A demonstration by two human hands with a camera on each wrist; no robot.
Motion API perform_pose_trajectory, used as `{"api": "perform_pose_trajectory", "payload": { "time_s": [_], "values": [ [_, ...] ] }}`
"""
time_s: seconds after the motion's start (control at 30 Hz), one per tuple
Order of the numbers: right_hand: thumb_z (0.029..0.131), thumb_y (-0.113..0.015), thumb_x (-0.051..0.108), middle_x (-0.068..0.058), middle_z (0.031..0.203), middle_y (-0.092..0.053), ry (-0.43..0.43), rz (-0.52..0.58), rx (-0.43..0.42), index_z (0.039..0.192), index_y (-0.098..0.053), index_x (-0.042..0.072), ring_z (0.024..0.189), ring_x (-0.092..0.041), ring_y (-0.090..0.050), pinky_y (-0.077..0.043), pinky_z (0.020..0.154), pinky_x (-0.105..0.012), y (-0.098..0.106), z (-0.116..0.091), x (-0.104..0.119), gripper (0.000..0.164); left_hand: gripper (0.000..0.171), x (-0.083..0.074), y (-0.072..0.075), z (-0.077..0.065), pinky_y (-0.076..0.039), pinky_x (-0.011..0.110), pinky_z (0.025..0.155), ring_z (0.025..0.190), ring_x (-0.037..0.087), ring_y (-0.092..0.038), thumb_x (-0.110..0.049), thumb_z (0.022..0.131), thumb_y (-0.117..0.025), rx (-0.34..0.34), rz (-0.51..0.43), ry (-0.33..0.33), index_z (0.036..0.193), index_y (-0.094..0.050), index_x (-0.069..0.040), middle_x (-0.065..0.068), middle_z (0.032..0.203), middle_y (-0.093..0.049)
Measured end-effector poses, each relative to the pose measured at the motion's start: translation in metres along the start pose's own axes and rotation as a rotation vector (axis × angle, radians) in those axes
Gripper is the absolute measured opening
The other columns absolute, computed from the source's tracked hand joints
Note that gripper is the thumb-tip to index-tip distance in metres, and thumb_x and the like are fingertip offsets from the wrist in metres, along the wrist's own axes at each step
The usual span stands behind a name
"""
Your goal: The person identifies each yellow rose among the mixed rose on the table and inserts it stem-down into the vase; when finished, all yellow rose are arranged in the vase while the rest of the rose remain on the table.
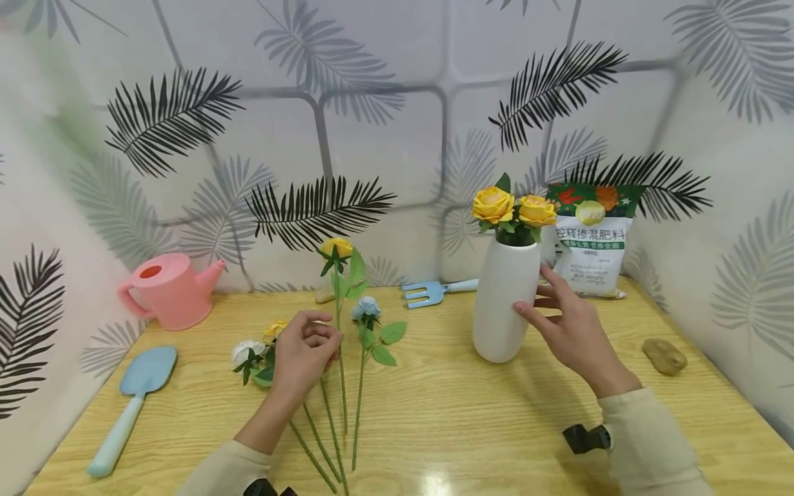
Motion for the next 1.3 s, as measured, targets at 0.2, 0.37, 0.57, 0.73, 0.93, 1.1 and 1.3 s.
{"api": "perform_pose_trajectory", "payload": {
  "time_s": [0.2,0.37,0.57,0.73,0.93,1.1,1.3],
  "values": [
    [0.099,-0.065,0.032,-0.032,0.137,-0.058,0.001,0.000,-0.015,0.160,-0.024,0.005,0.116,-0.045,-0.065,-0.057,0.089,-0.057,0.001,-0.001,-0.001,0.078,0.028,-0.037,-0.019,0.004,-0.053,0.023,0.059,0.070,0.007,-0.062,0.009,0.092,-0.066,-0.002,-0.127,-0.234,0.119,-0.058,0.006,0.020,0.097,-0.064],
    [0.100,-0.064,0.034,-0.032,0.137,-0.057,-0.014,-0.006,-0.009,0.160,-0.024,0.006,0.117,-0.045,-0.064,-0.057,0.089,-0.057,0.001,-0.001,-0.001,0.078,0.032,-0.069,-0.042,0.005,-0.052,0.016,0.064,0.079,0.004,-0.061,0.012,0.091,-0.064,0.024,-0.213,-0.394,0.122,-0.055,0.010,0.024,0.100,-0.062],
    [0.100,-0.064,0.032,-0.032,0.137,-0.058,-0.003,0.001,-0.014,0.160,-0.024,0.005,0.116,-0.046,-0.065,-0.057,0.087,-0.056,0.000,0.002,0.000,0.077,0.034,-0.106,-0.074,0.009,-0.050,0.017,0.067,0.081,0.006,-0.058,0.014,0.092,-0.061,0.122,-0.290,-0.489,0.125,-0.051,0.011,0.027,0.102,-0.059],
    [0.100,-0.064,0.034,-0.031,0.138,-0.057,-0.010,-0.002,-0.005,0.160,-0.023,0.005,0.117,-0.045,-0.064,-0.058,0.088,-0.056,-0.001,0.003,0.000,0.078,0.034,-0.129,-0.098,0.012,-0.050,0.018,0.071,0.082,0.006,-0.057,0.013,0.093,-0.060,0.167,-0.314,-0.544,0.125,-0.050,0.011,0.028,0.102,-0.058],
    [0.100,-0.064,0.034,-0.032,0.138,-0.057,-0.012,-0.005,-0.004,0.160,-0.023,0.006,0.117,-0.045,-0.064,-0.057,0.088,-0.056,-0.001,0.002,0.000,0.078,0.032,-0.152,-0.120,0.019,-0.049,0.018,0.073,0.084,0.006,-0.057,0.011,0.094,-0.060,0.196,-0.330,-0.572,0.125,-0.050,0.009,0.028,0.103,-0.058],
    [0.099,-0.064,0.031,-0.032,0.136,-0.058,0.008,-0.008,-0.019,0.159,-0.025,0.005,0.115,-0.046,-0.065,-0.058,0.086,-0.056,0.000,0.001,-0.001,0.077,0.032,-0.174,-0.136,0.028,-0.050,0.016,0.071,0.084,0.005,-0.058,0.011,0.094,-0.060,0.214,-0.341,-0.590,0.124,-0.050,0.009,0.028,0.103,-0.058],
    [0.099,-0.065,0.029,-0.032,0.135,-0.059,0.019,0.004,-0.027,0.159,-0.026,0.004,0.114,-0.046,-0.066,-0.058,0.085,-0.056,0.000,0.000,-0.001,0.075,0.034,-0.198,-0.154,0.034,-0.050,0.016,0.070,0.081,0.005,-0.058,0.010,0.094,-0.060,0.232,-0.347,-0.611,0.126,-0.050,0.009,0.028,0.102,-0.059]
  ]
}}
Point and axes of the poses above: each hand's wrist, its own z-axis towards the middle knuckle, its own y-axis out of the back of the hand, x = y × z, the point moved 9 cm from there along z, towards the middle knuckle
